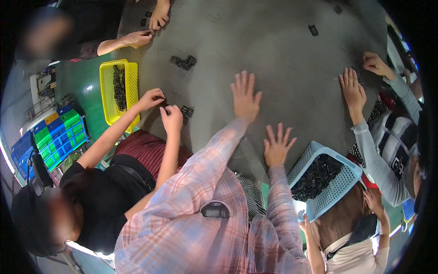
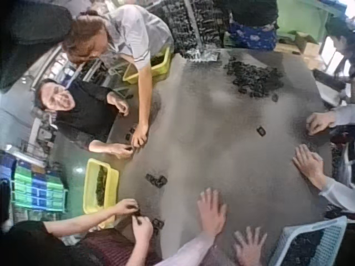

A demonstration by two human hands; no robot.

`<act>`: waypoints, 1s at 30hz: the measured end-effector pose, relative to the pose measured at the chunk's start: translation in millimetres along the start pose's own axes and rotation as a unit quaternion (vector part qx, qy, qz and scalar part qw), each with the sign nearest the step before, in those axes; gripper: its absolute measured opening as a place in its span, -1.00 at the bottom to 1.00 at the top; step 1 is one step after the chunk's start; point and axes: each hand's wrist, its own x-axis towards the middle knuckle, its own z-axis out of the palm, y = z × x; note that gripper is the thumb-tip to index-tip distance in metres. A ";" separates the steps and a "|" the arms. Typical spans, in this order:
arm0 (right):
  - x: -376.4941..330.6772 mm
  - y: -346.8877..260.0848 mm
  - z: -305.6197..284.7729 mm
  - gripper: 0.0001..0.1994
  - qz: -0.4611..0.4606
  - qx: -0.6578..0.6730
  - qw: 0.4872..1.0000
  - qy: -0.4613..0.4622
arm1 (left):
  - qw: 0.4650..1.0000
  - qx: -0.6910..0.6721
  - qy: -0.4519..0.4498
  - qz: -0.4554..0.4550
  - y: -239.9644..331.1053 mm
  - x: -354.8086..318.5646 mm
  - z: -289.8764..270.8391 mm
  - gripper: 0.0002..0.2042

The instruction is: The person sorts small black plastic components on a table, picking them up and placing them into a light blue basket. Other people at the table perform similar sorting actions.

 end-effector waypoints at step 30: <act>128.0 49.2 -58.5 -0.50 0.138 0.175 0.950 0.219 | 0.714 -0.606 -0.164 -0.310 -49.8 31.3 -108.3 -0.70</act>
